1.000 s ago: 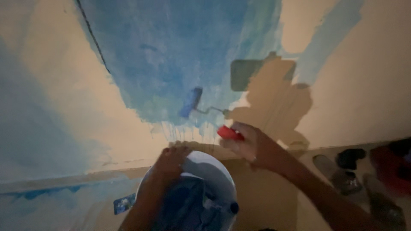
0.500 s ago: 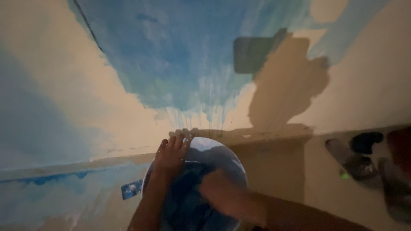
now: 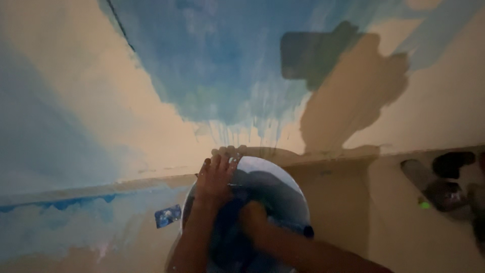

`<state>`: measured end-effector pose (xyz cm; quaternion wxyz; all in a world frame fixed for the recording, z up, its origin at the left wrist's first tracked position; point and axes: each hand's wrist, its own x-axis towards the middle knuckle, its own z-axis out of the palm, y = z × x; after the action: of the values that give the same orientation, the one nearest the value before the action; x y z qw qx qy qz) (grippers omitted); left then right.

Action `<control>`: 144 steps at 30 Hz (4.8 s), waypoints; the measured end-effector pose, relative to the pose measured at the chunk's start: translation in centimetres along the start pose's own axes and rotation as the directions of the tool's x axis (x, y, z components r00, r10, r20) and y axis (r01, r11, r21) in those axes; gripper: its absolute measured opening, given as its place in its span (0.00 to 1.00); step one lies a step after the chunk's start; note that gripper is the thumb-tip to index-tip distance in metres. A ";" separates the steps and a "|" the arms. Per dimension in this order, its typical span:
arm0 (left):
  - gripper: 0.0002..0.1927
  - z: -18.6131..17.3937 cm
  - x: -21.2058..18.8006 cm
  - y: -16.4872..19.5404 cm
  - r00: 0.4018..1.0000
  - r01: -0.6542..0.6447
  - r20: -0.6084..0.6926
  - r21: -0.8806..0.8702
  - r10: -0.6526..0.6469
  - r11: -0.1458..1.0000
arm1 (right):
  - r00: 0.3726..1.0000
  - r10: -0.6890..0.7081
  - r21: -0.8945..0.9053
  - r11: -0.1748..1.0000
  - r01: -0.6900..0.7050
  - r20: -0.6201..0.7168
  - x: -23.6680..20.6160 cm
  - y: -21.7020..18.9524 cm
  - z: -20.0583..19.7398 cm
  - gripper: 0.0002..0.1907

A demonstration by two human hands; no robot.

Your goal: The person paints a wall with blue paint using a paint roller. They repeatedly dip the roller into a bucket of paint and apply it to the wall in vertical strokes, gradually covering more of the surface.

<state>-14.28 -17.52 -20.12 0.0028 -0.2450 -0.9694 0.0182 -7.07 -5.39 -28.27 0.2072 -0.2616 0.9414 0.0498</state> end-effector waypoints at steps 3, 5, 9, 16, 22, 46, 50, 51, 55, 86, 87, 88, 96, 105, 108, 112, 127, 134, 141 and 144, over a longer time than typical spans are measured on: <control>0.40 0.1 0.2 -0.2 0.999 -0.020 -0.033 0.019 0.021 1.000 | 0.997 0.002 0.063 0.998 0.003 -0.077 0.1 0.5 -0.1 0.14; 0.40 0.0 0.2 -0.3 0.999 -0.019 -0.031 0.000 0.019 1.000 | 0.999 -0.033 0.073 0.997 0.034 -0.024 -0.4 0.7 -0.7 0.15; 0.40 -0.5 0.0 -0.1 0.999 0.013 0.033 0.013 -0.014 1.000 | 0.982 -0.112 -0.058 0.991 0.122 0.151 -1.2 0.5 -2.0 0.14; 0.39 -0.2 -0.1 0.0 1.000 -0.012 -0.012 -0.011 0.012 1.000 | 0.999 -0.041 -0.066 0.997 0.042 0.021 -0.9 0.4 -1.4 0.13; 0.38 0.2 -0.5 -0.2 0.991 -0.035 -0.129 0.012 0.036 0.999 | 0.990 -0.116 -0.136 0.983 0.126 0.076 -1.0 0.4 -0.4 0.10; 0.44 -4.8 -1.1 0.3 0.993 0.039 0.116 -0.168 -0.020 0.985 | 0.978 0.143 0.934 0.345 0.092 -0.149 -21.3 16.6 -8.1 0.25; 0.43 -4.2 -1.1 0.3 0.995 0.033 0.100 -0.144 -0.019 0.989 | 0.933 0.339 0.992 -0.078 -0.102 0.123 -20.3 17.2 -1.4 0.24; 0.44 -4.1 -1.1 0.3 0.985 0.071 0.169 -0.163 -0.043 0.984 | 0.949 0.311 0.982 -0.190 0.010 0.051 -20.0 16.6 0.2 0.24; 0.43 -4.0 -0.9 0.4 0.993 0.023 0.116 -0.150 -0.006 0.988 | 0.916 0.393 0.815 -0.505 0.284 -0.076 -18.9 13.6 3.2 0.25; 0.35 -17.7 2.8 4.6 0.929 -0.291 -0.265 -0.954 -0.256 -0.067 | 0.528 0.604 0.705 0.082 0.705 -0.598 -15.3 8.5 -31.2 0.42; 0.37 -19.0 3.6 4.7 0.929 -0.307 -0.271 -0.945 -0.253 -0.116 | 0.511 0.584 0.688 0.116 0.716 -0.630 -15.2 8.3 -31.2 0.41; 0.38 -19.8 3.6 5.3 0.928 -0.324 -0.279 -0.932 -0.248 -0.164 | 0.492 0.564 0.668 0.151 0.729 -0.664 -15.4 7.7 -30.6 0.41; 0.38 -20.6 1.3 9.7 0.955 -0.090 -0.061 -0.992 -0.291 -0.087 | 0.736 0.583 0.870 -0.098 0.484 -0.344 -14.9 4.5 -25.7 0.31; 0.36 -28.4 5.8 9.0 0.926 -0.207 -0.228 -0.973 -0.301 0.102 | 0.518 0.560 0.700 0.167 0.694 -0.647 -15.7 8.6 -32.8 0.28; 0.32 -24.5 5.2 9.4 0.940 -0.204 -0.193 -0.979 -0.281 -0.012 | 0.538 0.592 0.718 0.101 0.688 -0.600 -14.9 7.9 -29.7 0.29; 0.34 -16.8 2.4 10.4 0.979 -0.108 -0.081 -0.984 -0.186 -0.142 | 0.775 0.536 0.880 -0.119 0.461 -0.334 -14.9 5.7 -22.8 0.36; 0.32 -25.2 6.8 10.9 0.944 -0.201 -0.198 -0.979 -0.265 0.016 | 0.545 0.602 0.727 0.089 0.681 -0.584 -14.6 11.3 -27.8 0.28; 0.30 -16.2 3.1 11.9 0.975 -0.055 0.003 -0.965 -0.223 -0.256 | 0.725 0.538 0.841 -0.055 0.539 -0.429 -13.3 8.3 -19.0 0.29; 0.32 -21.8 7.3 11.0 0.923 -0.300 -0.277 -0.953 -0.267 -0.049 | 0.550 0.610 0.732 0.072 0.677 -0.570 -12.2 12.2 -24.8 0.27; 0.35 -22.5 6.9 11.2 0.964 -0.089 -0.072 -0.995 -0.256 -0.054 | 0.593 0.626 0.780 0.041 0.624 -0.507 -12.9 11.6 -24.7 0.29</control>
<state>-14.69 -3.69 1.93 -0.0588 -0.1102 -0.6844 -0.7183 -11.94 5.65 -0.64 -0.1270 -0.0258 0.6581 -0.7417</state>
